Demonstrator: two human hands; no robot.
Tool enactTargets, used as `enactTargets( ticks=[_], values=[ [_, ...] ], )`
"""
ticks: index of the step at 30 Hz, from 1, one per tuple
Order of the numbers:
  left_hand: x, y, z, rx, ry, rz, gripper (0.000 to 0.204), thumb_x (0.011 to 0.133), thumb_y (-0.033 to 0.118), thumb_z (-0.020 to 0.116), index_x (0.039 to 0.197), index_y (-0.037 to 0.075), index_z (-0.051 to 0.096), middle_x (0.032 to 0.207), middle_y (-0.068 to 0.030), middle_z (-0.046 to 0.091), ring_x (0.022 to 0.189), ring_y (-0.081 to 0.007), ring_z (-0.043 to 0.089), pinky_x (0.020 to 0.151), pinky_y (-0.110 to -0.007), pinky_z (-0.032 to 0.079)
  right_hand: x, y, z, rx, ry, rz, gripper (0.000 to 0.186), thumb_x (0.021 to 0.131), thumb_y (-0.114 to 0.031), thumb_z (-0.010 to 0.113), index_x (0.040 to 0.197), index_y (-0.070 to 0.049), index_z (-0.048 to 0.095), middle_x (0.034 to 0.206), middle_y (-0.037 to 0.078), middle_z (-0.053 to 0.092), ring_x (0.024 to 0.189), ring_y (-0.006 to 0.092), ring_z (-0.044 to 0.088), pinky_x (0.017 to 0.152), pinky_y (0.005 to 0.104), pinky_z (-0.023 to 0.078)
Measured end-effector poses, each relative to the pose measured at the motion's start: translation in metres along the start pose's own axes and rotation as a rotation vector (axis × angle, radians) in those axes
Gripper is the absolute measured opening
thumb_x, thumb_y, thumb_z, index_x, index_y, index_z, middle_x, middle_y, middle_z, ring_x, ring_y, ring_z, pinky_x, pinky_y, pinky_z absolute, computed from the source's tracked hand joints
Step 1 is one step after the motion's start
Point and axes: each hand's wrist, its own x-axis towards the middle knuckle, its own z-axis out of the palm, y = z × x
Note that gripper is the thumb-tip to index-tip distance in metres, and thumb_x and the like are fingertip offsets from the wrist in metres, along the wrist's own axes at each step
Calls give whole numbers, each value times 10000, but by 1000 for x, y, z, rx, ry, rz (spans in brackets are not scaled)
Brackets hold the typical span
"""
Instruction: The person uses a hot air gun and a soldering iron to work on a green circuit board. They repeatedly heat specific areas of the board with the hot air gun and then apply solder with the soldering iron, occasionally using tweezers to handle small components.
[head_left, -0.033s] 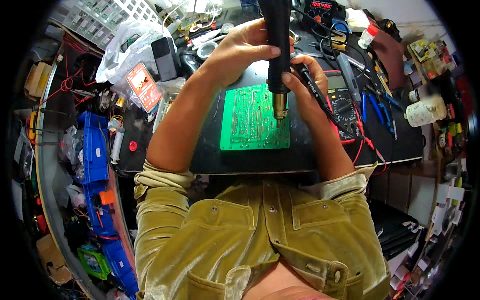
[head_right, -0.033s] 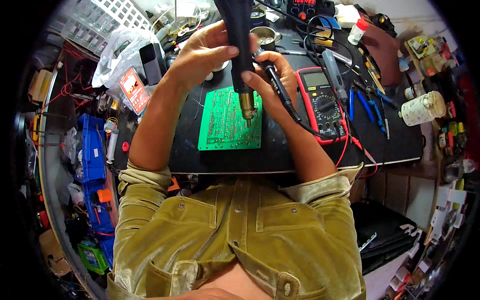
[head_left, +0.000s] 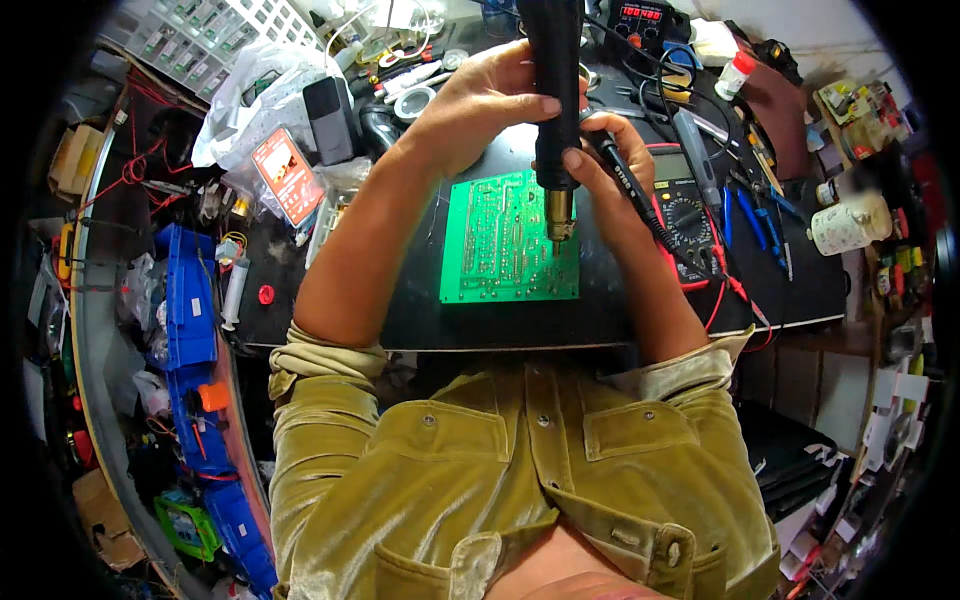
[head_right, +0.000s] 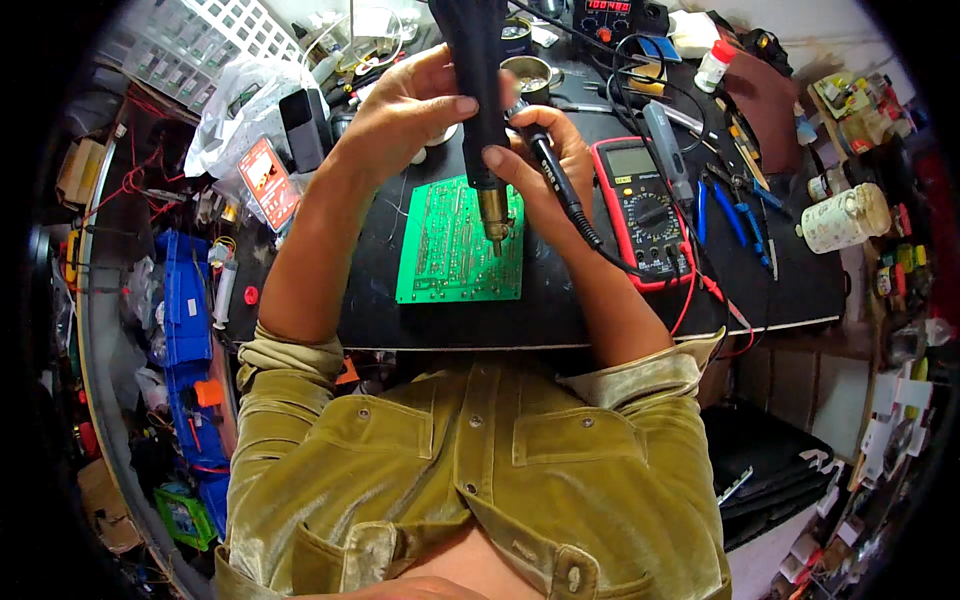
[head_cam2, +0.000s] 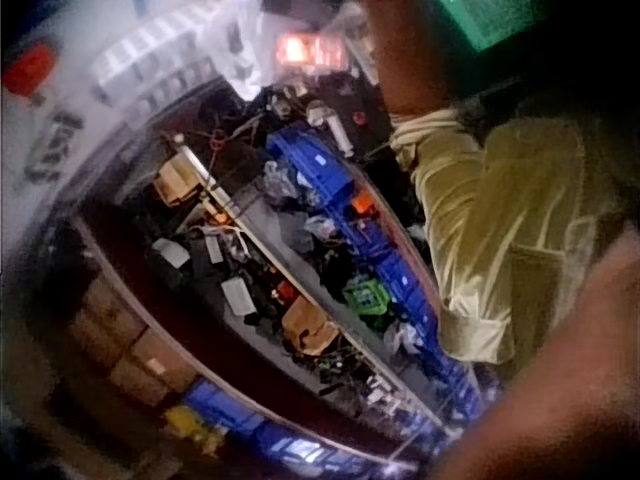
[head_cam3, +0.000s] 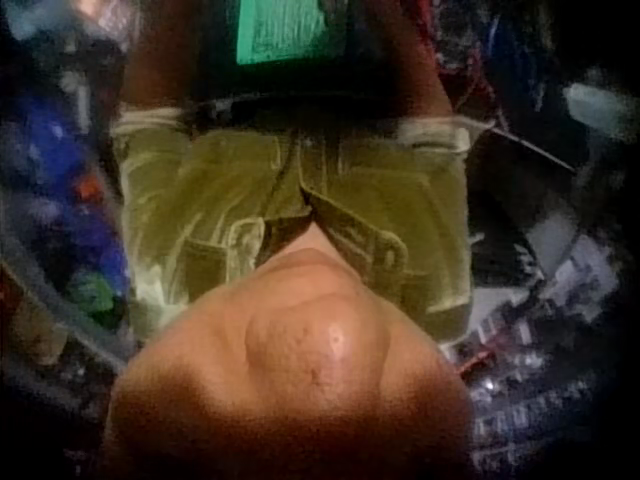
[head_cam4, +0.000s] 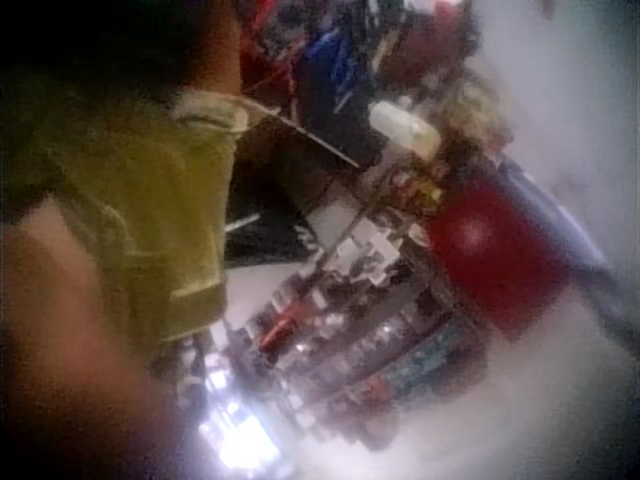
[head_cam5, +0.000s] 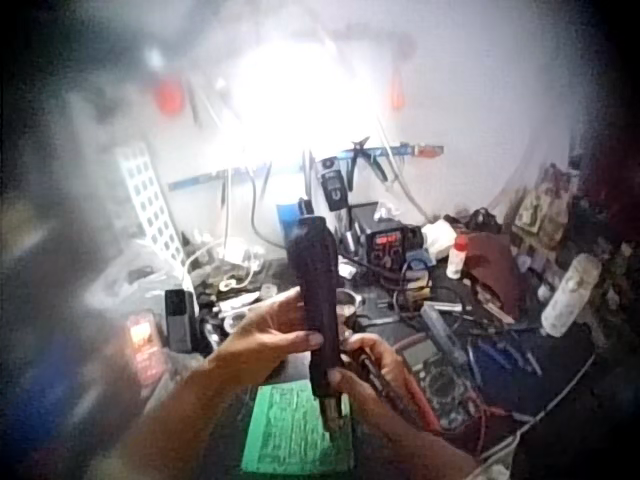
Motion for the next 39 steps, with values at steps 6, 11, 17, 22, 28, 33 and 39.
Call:
enactTargets(
  ticks=[6,11,17,22,28,33,39],
  values=[
    [-2,-1,1,-69,9,-13,487,826,124,659,1264,2,483,1125,-118,619,1053,-194,594,960,-339,443,-2,-6,3,-42,15,13,387,769,-59,755,1063,-35,504,831,80,674,761,91,630,697,231,507],
    [-4,4,0,-103,-21,-44,472,844,129,637,1268,-1,475,1162,-134,603,1099,-215,577,981,-355,429,-4,-8,5,-83,-29,-30,385,775,-59,749,1069,-33,502,820,75,671,758,89,627,691,230,503],
    [-3,9,3,-50,-17,-34,511,847,142,642,1301,-1,455,1190,-120,589,1108,-198,565,984,-339,415,-3,-4,2,-5,-38,-37,368,790,-68,734,1076,-33,506,845,66,660,763,82,610,691,231,493],
    [-1,9,2,11,-21,8,477,821,203,687,1231,13,535,1127,-82,620,1025,-153,588,905,-286,445,-1,3,-4,31,-37,-21,353,797,-95,735,1074,-43,523,876,50,643,753,78,591,686,221,482],
    [5,14,5,-288,50,-89,488,789,39,688,1234,7,491,1048,-67,622,927,-158,604,850,-297,482,1,-1,0,199,-21,21,270,878,-179,659,1075,-43,533,891,61,637,784,138,641,703,277,543],
    [4,26,1,-241,98,-82,457,780,105,719,1187,10,533,1000,-58,640,901,-143,609,806,-278,489,-1,-2,-5,56,-2,24,266,891,-143,632,1110,-47,516,865,52,637,713,77,578,643,208,469],
    [2,27,-4,-59,167,-134,492,761,181,750,1181,19,552,996,-43,648,804,-99,596,657,-201,472,0,-1,-6,84,2,19,298,841,-111,689,1088,-52,531,851,49,636,732,100,615,667,237,518]
  ],
)
